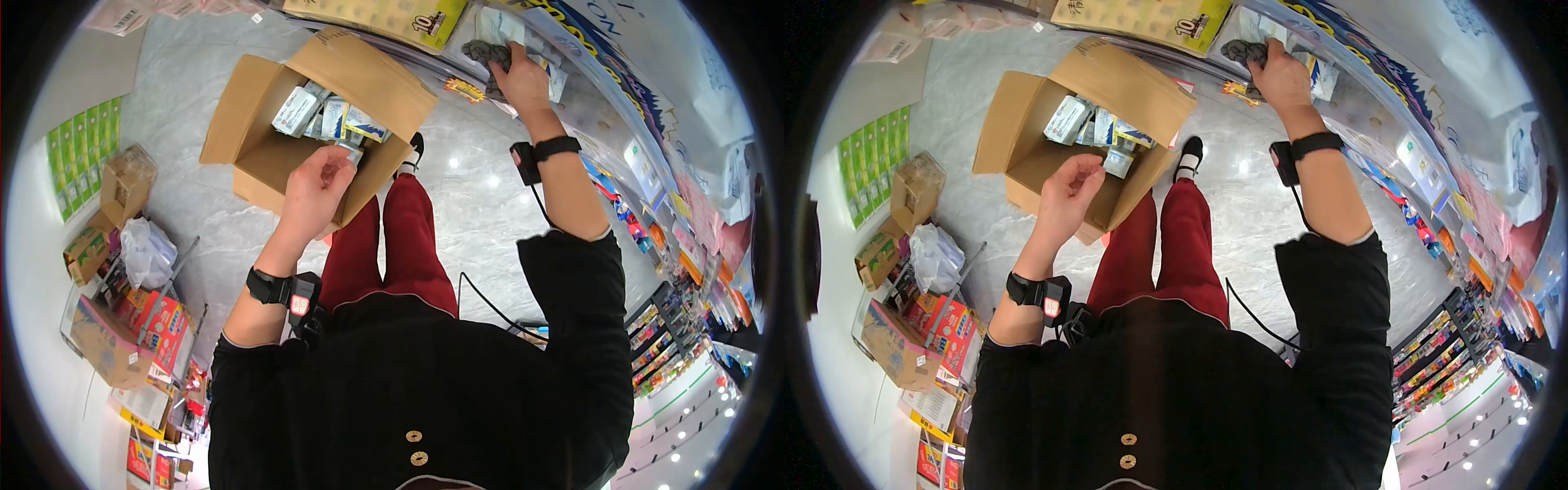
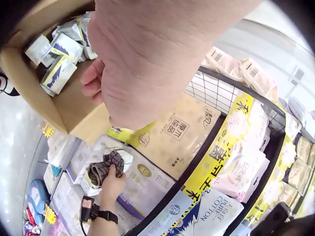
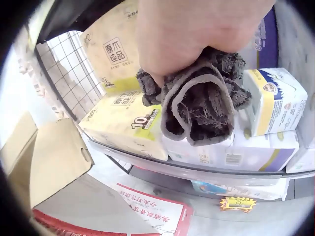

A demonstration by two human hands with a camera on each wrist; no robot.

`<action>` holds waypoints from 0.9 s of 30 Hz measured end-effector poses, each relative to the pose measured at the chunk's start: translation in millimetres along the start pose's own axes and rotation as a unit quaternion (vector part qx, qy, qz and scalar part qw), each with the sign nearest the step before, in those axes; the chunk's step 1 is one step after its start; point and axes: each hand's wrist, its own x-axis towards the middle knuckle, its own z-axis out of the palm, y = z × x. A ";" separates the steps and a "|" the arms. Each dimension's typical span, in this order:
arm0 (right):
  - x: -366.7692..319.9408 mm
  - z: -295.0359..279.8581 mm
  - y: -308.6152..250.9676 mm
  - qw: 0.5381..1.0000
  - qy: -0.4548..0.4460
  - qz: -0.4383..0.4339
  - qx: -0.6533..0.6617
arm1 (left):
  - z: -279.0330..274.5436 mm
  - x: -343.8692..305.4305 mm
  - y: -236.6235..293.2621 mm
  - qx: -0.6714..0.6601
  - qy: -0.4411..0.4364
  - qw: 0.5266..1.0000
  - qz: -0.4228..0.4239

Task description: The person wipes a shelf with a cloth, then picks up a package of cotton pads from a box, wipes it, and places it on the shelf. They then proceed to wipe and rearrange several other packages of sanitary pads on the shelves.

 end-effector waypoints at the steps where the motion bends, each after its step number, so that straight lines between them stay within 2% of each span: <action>1: -8.5 -10.3 -3.4 1.000 0.002 0.001 -0.001 | 0.3 1.5 -0.2 -0.021 -0.007 1.000 0.010; 3: -30.3 -39.1 -12.4 0.999 -0.002 -0.007 0.051 | 1.8 2.9 2.5 -0.043 -0.013 0.999 0.026; 4: -44.1 -57.9 -20.5 0.998 -0.020 -0.013 0.059 | 4.4 4.7 6.7 -0.131 -0.037 0.991 0.008; 8: -104.2 -142.2 -67.9 0.985 0.004 -0.088 0.147 | 13.8 7.0 34.4 -0.374 -0.126 0.919 -0.008; 9: -117.8 -162.2 -80.3 0.980 -0.001 -0.106 0.168 | 13.3 5.3 43.6 -0.390 -0.160 0.907 -0.014; 10: -132.3 -182.2 -94.1 0.975 -0.031 -0.084 0.201 | 15.6 3.7 51.6 -0.428 -0.180 0.885 -0.028; 12: -151.7 -217.4 -120.9 0.966 -0.048 -0.081 0.241 | 19.9 -7.3 73.4 -0.481 -0.192 0.856 -0.008; 14: -162.3 -242.4 -142.7 0.944 -0.064 -0.091 0.311 | 22.4 -4.3 80.0 -0.537 -0.310 0.782 0.057; 16: -169.1 -261.7 -157.3 0.929 -0.111 -0.100 0.339 | 15.2 -8.9 96.6 -0.549 -0.351 0.754 0.077; 18: -174.4 -280.3 -164.1 0.922 -0.099 -0.095 0.363 | 8.4 -10.8 105.4 -0.524 -0.358 0.765 0.110; 20: -182.9 -304.3 -163.1 0.897 -0.013 -0.065 0.437 | -4.2 -25.9 125.8 -0.569 -0.351 0.742 0.037; 21: -188.0 -314.7 -162.5 0.874 0.047 -0.026 0.482 | -9.7 -32.6 134.2 -0.549 -0.347 0.759 0.034; 22: -190.0 -328.4 -162.3 0.876 0.115 -0.027 0.468 | -15.1 -34.5 140.1 -0.554 -0.393 0.733 0.045; 24: -186.6 -342.7 -165.5 0.889 0.195 -0.015 0.413 | -14.0 -44.8 159.1 -0.488 -0.429 0.752 0.106; 25: -177.1 -352.3 -171.1 0.911 0.199 -0.062 0.355 | -8.8 -50.0 165.6 -0.460 -0.417 0.778 0.096; 26: -169.1 -359.6 -182.3 0.929 0.197 -0.106 0.294 | -6.8 -51.2 166.6 -0.431 -0.445 0.780 0.084; 27: -167.4 -354.8 -196.3 0.939 0.185 -0.100 0.271 | -1.0 -54.9 177.3 -0.433 -0.409 0.797 0.101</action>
